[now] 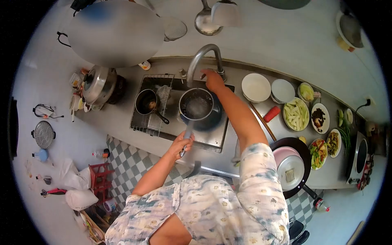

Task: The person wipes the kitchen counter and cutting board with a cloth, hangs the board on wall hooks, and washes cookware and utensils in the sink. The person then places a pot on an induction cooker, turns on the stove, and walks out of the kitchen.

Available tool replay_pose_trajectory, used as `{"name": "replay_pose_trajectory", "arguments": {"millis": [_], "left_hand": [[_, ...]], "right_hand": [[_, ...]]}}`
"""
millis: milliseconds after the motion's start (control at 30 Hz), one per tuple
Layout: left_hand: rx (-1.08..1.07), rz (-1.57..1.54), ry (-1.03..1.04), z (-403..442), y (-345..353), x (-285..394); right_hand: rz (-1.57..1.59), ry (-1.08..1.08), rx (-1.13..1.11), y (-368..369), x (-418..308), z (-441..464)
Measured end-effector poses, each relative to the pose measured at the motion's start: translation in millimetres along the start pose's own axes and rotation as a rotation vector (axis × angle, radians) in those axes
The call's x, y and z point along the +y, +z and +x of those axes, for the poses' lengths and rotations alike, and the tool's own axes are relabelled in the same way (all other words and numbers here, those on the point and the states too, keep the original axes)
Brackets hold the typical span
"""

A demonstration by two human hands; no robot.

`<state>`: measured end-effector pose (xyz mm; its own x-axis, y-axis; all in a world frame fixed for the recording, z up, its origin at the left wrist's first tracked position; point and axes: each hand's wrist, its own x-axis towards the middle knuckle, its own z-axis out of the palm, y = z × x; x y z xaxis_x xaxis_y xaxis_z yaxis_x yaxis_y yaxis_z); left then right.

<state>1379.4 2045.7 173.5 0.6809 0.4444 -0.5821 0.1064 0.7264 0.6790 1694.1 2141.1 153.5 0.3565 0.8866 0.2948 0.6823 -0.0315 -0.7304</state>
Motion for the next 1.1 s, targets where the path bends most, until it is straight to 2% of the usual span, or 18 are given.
{"name": "replay_pose_trajectory", "arguments": {"millis": [100, 200, 267, 333, 400, 467, 533, 600, 767, 800, 867, 933, 1000, 1067, 1100], "left_hand": [[-0.015, 0.046, 0.04, -3, -3, 1], [-0.049, 0.092, 0.072, -15, -4, 3], [-0.112, 0.13, 0.102, -26, -1, 9], [-0.124, 0.21, 0.116, -43, 9, 17], [-0.164, 0.261, 0.097, -54, 21, 22], [-0.239, 0.31, 0.081, -69, 42, 22], [-0.312, 0.36, 0.042, -84, 68, 22], [-0.411, 0.381, 0.023, -101, 103, 20], [-0.616, 0.434, -0.078, -123, 207, -14], [-0.661, 0.438, -0.103, -126, 232, -25], [-0.72, 0.464, -0.147, -131, 286, -48], [-0.808, 0.474, -0.199, -122, 334, -81], [-0.836, 0.454, -0.223, -136, 398, -116], [-0.919, 0.395, -0.317, -126, 452, -156], [-0.93, 0.393, -0.309, -129, 484, -175]], "right_hand": [[0.225, 0.071, 0.318, -24, -12, -38], [0.392, 0.169, 0.343, -63, -43, -127], [0.349, 0.214, 0.359, -86, -88, -207], [0.432, 0.291, 0.341, -82, -101, -301], [0.373, 0.45, 0.243, -98, -140, -388], [0.337, 0.537, 0.218, -101, -149, -476], [0.299, 0.706, 0.307, -102, -156, -552], [0.19, 0.819, 0.413, -94, -142, -637], [-0.217, 1.233, 0.445, -78, -94, -854], [-0.299, 1.32, 0.44, -70, -82, -900], [-0.315, 1.578, 0.265, -71, -80, -962], [-0.459, 1.316, 0.067, -33, -31, -1069], [-0.072, 1.575, 0.326, -60, -65, -1079], [-0.23, 1.479, -0.011, -98, -87, -1091], [-0.198, 1.501, 0.016, -117, -94, -1103]]}}
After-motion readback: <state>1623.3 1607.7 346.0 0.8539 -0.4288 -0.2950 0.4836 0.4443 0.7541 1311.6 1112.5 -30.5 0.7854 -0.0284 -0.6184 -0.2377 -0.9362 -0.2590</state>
